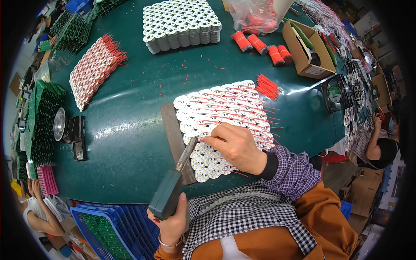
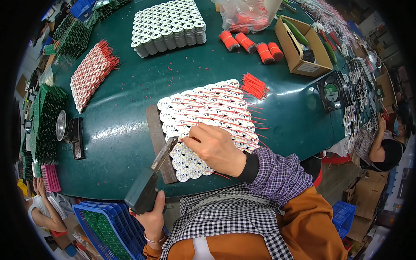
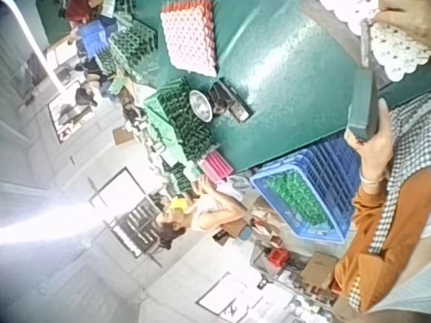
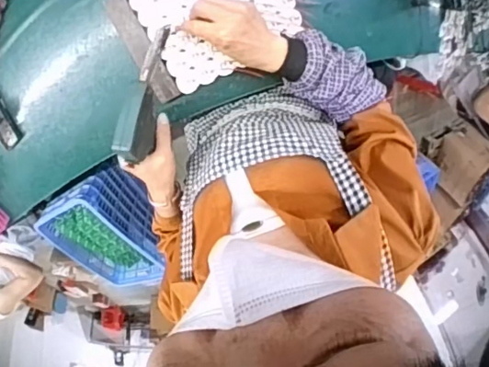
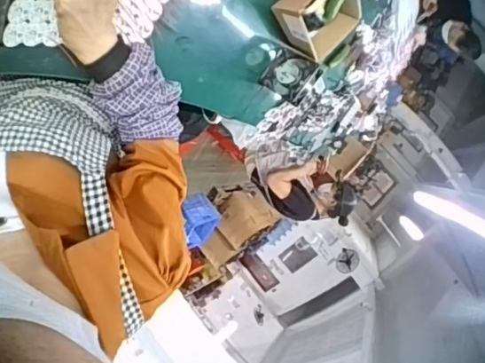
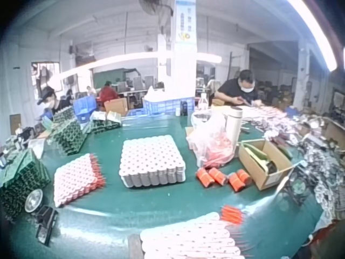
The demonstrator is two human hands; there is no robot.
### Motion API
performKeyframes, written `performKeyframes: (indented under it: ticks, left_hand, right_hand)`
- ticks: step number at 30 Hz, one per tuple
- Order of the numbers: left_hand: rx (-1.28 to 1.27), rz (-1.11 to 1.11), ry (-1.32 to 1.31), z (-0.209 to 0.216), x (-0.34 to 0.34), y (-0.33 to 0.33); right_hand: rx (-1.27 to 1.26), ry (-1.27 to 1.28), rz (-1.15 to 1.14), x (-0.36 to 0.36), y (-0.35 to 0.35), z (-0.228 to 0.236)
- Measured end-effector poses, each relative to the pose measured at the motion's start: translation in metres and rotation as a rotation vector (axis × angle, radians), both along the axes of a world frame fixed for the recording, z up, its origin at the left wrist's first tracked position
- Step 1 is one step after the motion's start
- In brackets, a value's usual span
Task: The person solders wires onto a sheet of round circuit boards using a soldering iron, moves the finished sheet aside, and solders wires onto another sheet of circuit boards.
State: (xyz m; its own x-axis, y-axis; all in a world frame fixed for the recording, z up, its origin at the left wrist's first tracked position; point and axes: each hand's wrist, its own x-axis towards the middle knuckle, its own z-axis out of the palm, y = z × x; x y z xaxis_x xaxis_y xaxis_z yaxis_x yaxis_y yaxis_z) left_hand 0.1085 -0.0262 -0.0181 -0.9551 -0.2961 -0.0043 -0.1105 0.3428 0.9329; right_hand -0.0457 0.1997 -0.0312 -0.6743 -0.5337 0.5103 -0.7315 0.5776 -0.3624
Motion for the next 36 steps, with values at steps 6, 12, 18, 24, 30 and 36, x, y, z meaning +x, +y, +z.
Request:
performKeyframes:
  ticks: [6,12,18,24,30,36]
  left_hand:
    - [0.031,0.131,0.028,-0.004,0.012,-0.002]
    - [-0.014,0.065,0.031,-0.006,0.014,-0.001]
    - [0.019,0.089,0.049,-0.017,0.011,0.001]
    - [-0.032,0.105,0.07,-0.025,0.006,0.008]
    - [0.057,0.141,0.058,-0.024,0.007,0.008]
    - [-0.059,0.08,-0.074,-0.022,0.012,0.002]
  right_hand:
    - [0.005,-0.014,-0.02,0.002,0.0,0.0]
    - [-0.019,0.007,-0.021,0.005,0.001,0.002]
    - [-0.03,0.008,-0.023,0.004,0.002,-0.003]
    - [-0.033,0.009,-0.028,0.004,0.001,-0.009]
    - [-0.045,0.04,-0.036,0.004,-0.002,-0.007]
    - [-0.04,0.039,-0.033,0.003,-0.001,-0.008]
